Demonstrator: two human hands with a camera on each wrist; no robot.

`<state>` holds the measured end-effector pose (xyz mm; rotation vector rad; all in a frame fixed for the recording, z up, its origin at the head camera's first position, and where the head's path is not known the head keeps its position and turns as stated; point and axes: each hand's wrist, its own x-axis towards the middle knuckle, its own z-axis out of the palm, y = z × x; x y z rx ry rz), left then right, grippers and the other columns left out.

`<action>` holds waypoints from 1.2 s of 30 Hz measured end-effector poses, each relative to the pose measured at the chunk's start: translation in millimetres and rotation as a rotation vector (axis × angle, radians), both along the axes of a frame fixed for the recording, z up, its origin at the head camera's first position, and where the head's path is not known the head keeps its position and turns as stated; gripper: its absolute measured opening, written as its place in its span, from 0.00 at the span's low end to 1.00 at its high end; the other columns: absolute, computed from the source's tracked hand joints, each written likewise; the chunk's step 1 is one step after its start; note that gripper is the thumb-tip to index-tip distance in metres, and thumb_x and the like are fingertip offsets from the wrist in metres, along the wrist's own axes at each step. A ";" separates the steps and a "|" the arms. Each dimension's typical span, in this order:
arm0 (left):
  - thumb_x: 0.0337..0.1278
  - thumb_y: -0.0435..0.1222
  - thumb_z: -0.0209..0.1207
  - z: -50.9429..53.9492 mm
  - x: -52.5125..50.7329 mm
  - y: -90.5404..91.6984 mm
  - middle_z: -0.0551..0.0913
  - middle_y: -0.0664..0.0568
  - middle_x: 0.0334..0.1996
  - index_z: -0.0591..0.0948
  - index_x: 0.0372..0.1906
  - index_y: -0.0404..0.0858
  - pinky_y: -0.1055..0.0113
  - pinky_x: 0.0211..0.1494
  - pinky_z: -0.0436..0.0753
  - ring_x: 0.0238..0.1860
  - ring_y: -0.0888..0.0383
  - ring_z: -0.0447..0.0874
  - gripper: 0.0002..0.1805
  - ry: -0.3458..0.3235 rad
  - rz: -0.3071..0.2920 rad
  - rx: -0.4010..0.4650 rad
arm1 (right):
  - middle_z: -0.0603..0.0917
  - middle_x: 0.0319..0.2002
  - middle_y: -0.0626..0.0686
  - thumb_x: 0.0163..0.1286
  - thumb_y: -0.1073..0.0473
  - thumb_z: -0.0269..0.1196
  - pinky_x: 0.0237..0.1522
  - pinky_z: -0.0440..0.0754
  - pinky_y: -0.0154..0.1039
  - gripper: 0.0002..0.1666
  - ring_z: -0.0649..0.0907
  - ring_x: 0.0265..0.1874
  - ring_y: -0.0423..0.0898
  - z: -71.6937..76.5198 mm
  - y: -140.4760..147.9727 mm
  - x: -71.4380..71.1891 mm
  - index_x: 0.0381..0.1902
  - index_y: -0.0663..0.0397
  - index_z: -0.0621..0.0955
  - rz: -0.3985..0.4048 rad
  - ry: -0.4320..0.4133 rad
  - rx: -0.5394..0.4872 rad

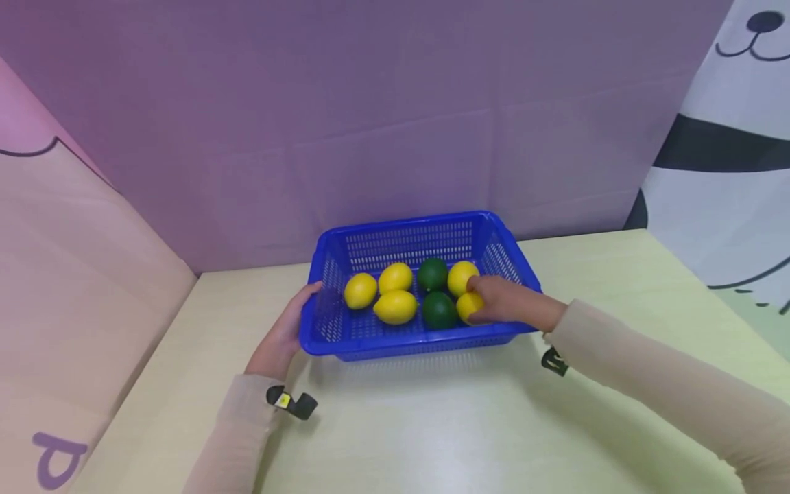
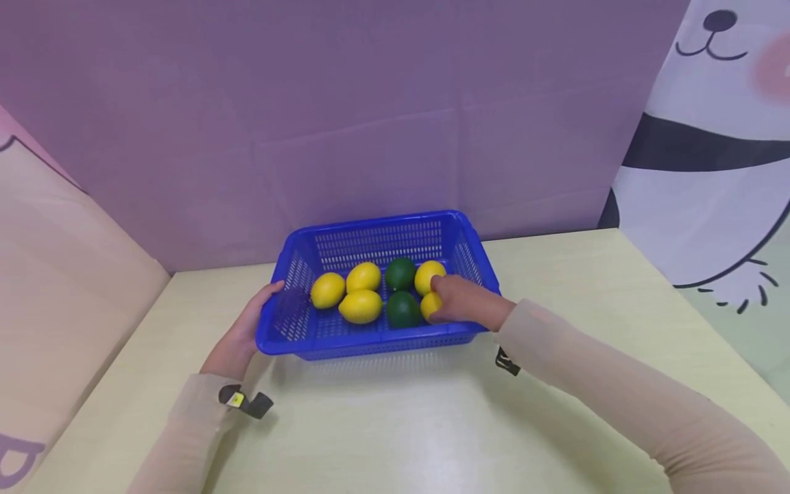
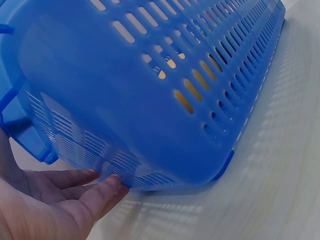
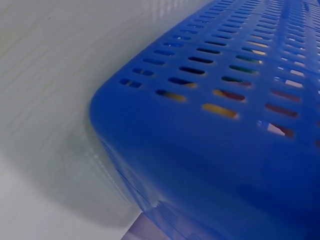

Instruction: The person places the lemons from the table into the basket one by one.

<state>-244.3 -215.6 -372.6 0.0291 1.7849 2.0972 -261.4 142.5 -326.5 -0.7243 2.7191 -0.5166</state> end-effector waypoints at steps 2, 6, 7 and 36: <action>0.68 0.52 0.33 -0.7 -0.5 -0.1 0.53 0.36 0.70 0.42 0.74 0.38 0.58 0.64 0.68 0.64 0.45 0.63 0.37 0.000 -0.008 0.002 | 0.80 0.43 0.60 0.60 0.57 0.65 0.50 0.76 0.51 0.29 0.76 0.39 0.52 0.9 0.7 0.6 0.53 0.71 0.72 0.013 0.006 0.011; 0.68 0.52 0.33 -1.6 -1.4 -0.4 0.53 0.36 0.70 0.42 0.74 0.38 0.59 0.63 0.69 0.62 0.48 0.66 0.37 0.002 -0.016 0.006 | 0.81 0.47 0.64 0.62 0.56 0.63 0.53 0.76 0.52 0.29 0.79 0.44 0.55 3.2 1.6 1.4 0.54 0.72 0.72 0.044 0.014 0.025; 0.68 0.52 0.33 -1.6 -1.5 -0.5 0.53 0.36 0.70 0.42 0.74 0.38 0.59 0.63 0.69 0.62 0.49 0.66 0.37 0.004 -0.017 0.006 | 0.81 0.47 0.64 0.62 0.56 0.63 0.53 0.76 0.52 0.29 0.79 0.45 0.55 3.5 1.5 1.3 0.54 0.72 0.72 0.050 0.016 0.026; 0.68 0.57 0.36 -4.5 -3.6 -4.5 0.60 0.39 0.68 0.46 0.74 0.40 0.58 0.62 0.70 0.62 0.47 0.67 0.39 -0.043 -0.002 0.008 | 0.83 0.45 0.61 0.67 0.58 0.58 0.49 0.79 0.51 0.19 0.81 0.44 0.56 24.7 19.5 -1.8 0.49 0.68 0.78 0.056 0.189 -0.081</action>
